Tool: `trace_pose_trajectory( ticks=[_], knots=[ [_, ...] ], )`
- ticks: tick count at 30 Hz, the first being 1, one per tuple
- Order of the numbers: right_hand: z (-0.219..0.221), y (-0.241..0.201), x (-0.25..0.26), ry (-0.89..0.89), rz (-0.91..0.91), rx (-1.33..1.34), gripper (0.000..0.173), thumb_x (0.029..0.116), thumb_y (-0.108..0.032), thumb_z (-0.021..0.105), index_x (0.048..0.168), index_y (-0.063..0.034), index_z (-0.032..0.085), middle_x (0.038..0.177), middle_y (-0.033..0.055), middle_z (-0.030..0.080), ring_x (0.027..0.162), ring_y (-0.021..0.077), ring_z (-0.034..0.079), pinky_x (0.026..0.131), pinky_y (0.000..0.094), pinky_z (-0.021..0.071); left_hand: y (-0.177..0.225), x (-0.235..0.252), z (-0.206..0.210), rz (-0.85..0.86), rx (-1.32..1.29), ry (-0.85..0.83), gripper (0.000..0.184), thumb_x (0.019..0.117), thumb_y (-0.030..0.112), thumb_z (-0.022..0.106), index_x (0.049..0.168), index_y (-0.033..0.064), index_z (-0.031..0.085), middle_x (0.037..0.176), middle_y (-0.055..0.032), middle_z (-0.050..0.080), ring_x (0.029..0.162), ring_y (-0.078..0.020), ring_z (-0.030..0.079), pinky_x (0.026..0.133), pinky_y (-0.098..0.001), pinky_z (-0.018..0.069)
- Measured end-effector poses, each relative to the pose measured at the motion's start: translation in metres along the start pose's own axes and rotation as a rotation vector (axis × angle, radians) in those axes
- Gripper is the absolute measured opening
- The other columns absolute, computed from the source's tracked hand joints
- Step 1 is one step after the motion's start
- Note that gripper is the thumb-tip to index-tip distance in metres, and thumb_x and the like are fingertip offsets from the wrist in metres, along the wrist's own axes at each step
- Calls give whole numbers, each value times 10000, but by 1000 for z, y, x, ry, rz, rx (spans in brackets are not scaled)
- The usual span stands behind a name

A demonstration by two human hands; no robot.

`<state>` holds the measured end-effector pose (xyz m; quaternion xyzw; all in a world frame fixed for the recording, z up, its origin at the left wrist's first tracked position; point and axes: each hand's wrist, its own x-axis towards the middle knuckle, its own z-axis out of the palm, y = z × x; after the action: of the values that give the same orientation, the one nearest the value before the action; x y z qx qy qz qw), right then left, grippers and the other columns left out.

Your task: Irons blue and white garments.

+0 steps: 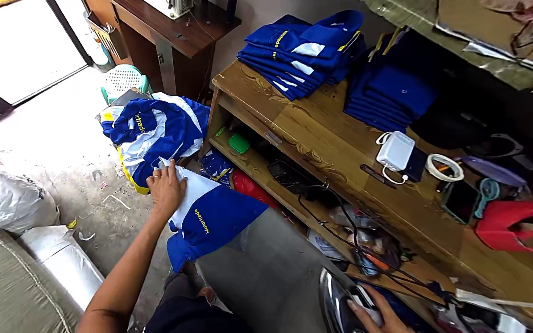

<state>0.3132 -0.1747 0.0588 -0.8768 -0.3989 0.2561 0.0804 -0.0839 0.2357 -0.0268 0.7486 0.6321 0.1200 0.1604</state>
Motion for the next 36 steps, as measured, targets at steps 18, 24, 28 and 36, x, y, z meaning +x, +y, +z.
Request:
trace_pose_trajectory(
  ticks=[18, 24, 28, 36],
  knots=[
    [87, -431, 169, -269, -712, -389, 469, 944, -464, 659, 1385, -314, 606, 994, 135, 736, 928, 363, 708, 766, 595, 534, -65, 24, -17, -133, -394, -363, 307, 1020, 355, 592, 1118, 92, 718, 1049, -106, 726, 1081, -288, 654, 1036, -618, 393],
    [80, -410, 155, -424, -915, -496, 443, 909, -288, 659, 1349, -298, 612, 932, 168, 714, 868, 408, 693, 718, 620, 508, -78, 31, -9, -127, -514, -365, 284, 1018, 323, 592, 1087, 78, 718, 948, -86, 718, 947, -252, 673, 941, -587, 465],
    [74, -389, 166, -260, -639, -321, 455, 925, -295, 652, 1379, -274, 626, 1017, 173, 733, 956, 398, 703, 793, 625, 529, -77, 32, -7, -132, -514, -351, 275, 1019, 321, 597, 1078, 83, 721, 933, -82, 714, 935, -243, 666, 942, -584, 451],
    [59, -320, 173, -229, -657, -266, 478, 919, -315, 670, 1391, -257, 623, 1059, 164, 740, 979, 379, 712, 834, 613, 539, -46, -1, 0, 100, -165, 173, 287, 976, 206, 573, 1176, 66, 723, 1187, -226, 680, 1146, -449, 617, 1002, -650, 432]
  ],
)
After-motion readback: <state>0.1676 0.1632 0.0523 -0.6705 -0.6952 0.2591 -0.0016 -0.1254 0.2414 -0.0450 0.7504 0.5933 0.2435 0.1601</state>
